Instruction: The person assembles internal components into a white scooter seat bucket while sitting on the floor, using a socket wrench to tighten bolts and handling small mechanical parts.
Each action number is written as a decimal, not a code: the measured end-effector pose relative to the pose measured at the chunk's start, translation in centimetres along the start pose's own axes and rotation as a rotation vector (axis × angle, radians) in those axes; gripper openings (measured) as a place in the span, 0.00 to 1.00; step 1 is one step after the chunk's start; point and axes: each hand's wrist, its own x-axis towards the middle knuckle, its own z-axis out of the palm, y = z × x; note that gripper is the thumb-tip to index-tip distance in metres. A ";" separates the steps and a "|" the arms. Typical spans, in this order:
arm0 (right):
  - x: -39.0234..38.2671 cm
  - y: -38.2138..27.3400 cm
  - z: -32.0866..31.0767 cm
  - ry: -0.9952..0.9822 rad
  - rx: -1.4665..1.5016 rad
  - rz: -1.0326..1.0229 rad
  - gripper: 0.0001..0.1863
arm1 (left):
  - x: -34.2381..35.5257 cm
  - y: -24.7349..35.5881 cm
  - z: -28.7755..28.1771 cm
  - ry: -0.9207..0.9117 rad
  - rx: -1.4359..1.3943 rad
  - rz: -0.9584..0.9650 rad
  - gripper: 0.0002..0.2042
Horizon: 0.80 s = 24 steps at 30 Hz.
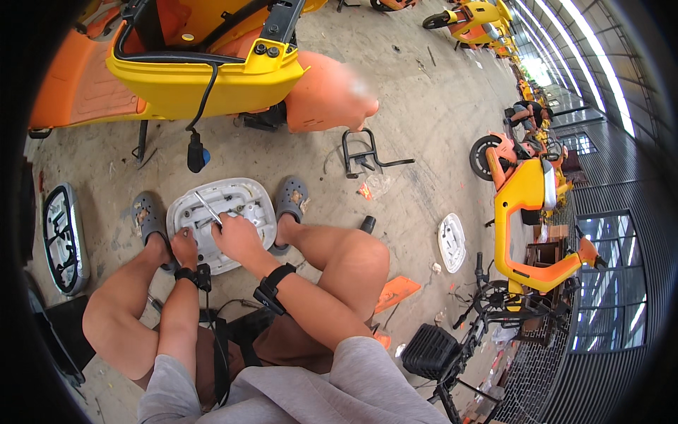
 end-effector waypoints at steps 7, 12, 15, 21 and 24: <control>-0.5 0.1 0.3 -0.003 0.019 -0.006 0.16 | -0.3 0.5 -0.6 -0.019 -0.073 -0.049 0.09; -0.5 0.1 -0.1 0.002 -0.013 0.017 0.15 | -0.5 1.6 -1.6 -0.004 -0.088 -0.052 0.08; -0.1 0.6 -0.3 0.002 -0.003 0.009 0.15 | -0.2 1.9 -0.8 0.005 -0.031 -0.030 0.08; 1.3 0.9 1.1 0.030 -0.022 -0.135 0.16 | 1.0 -2.0 0.9 -0.010 0.113 0.157 0.18; 0.6 -2.0 1.0 -0.171 -0.022 -0.002 0.18 | -0.9 -4.6 1.0 0.152 0.497 0.073 0.21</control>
